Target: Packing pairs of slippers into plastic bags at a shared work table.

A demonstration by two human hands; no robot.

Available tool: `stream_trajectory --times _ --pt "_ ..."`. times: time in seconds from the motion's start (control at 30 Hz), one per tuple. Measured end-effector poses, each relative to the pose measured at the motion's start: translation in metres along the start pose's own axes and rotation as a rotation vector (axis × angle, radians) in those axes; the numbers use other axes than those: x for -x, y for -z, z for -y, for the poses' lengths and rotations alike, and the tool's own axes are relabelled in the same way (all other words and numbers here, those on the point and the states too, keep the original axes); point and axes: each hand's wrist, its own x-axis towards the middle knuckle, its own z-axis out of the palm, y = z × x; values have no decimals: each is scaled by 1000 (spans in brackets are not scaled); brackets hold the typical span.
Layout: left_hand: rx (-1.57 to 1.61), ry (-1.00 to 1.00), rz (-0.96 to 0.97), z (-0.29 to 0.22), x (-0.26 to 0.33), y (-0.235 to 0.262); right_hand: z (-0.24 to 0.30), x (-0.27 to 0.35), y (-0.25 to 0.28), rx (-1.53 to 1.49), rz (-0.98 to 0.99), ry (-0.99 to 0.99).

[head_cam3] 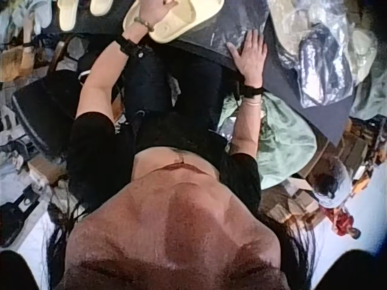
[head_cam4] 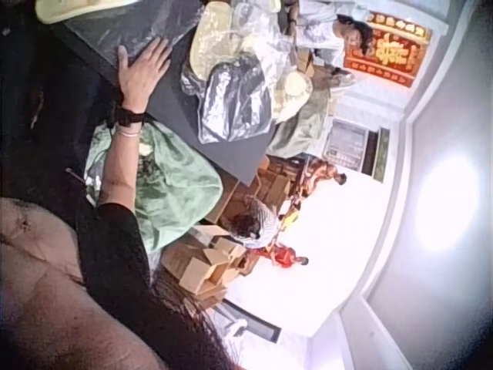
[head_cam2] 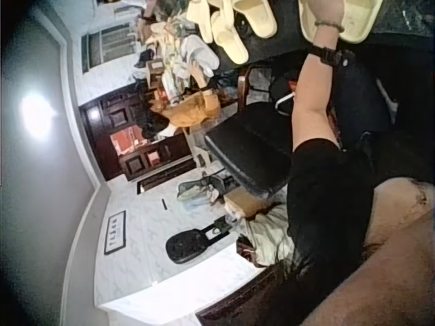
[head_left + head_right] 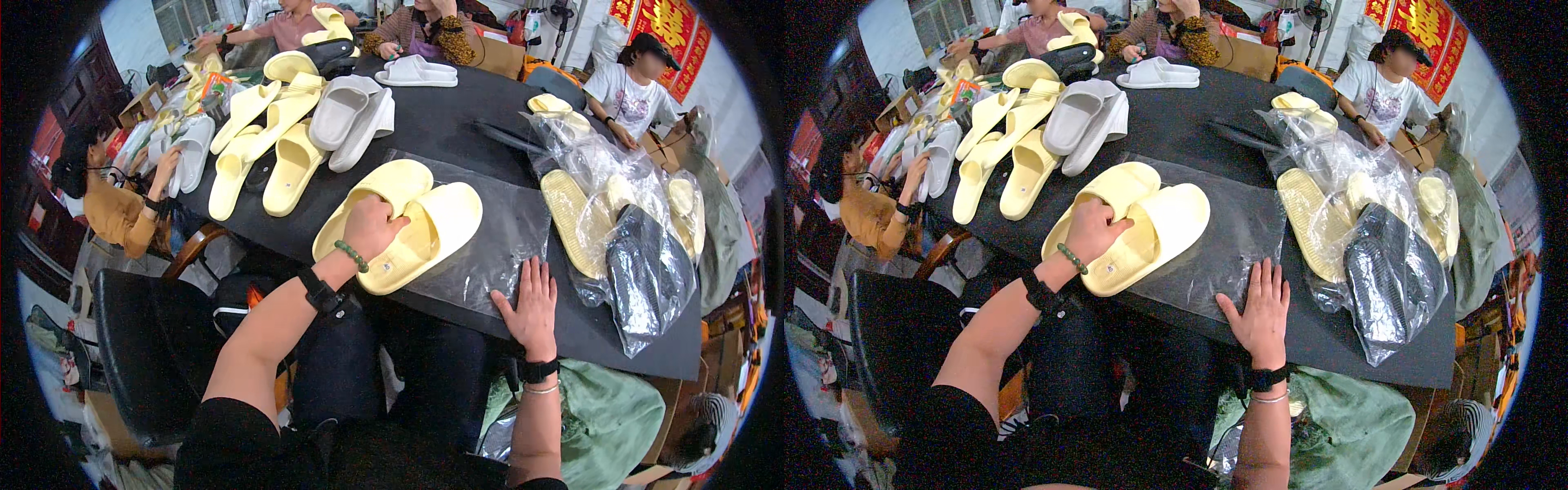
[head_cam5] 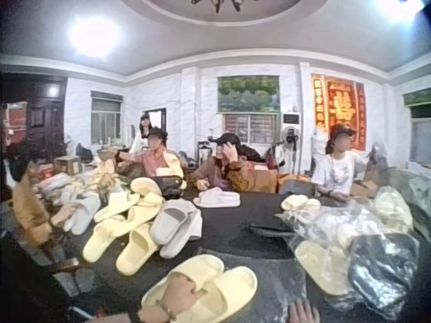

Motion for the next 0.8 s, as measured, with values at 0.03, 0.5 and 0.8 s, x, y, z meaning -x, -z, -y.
stream_trajectory --times 0.03,0.5,0.8 --pt "1 -14 -13 -2 1 2 0 0 1 -3 -1 2" --pt "-3 -85 258 -2 -39 17 -1 1 4 2 -18 14" --pt "-275 -172 -96 -30 -253 113 3 -1 0 -7 -22 28"
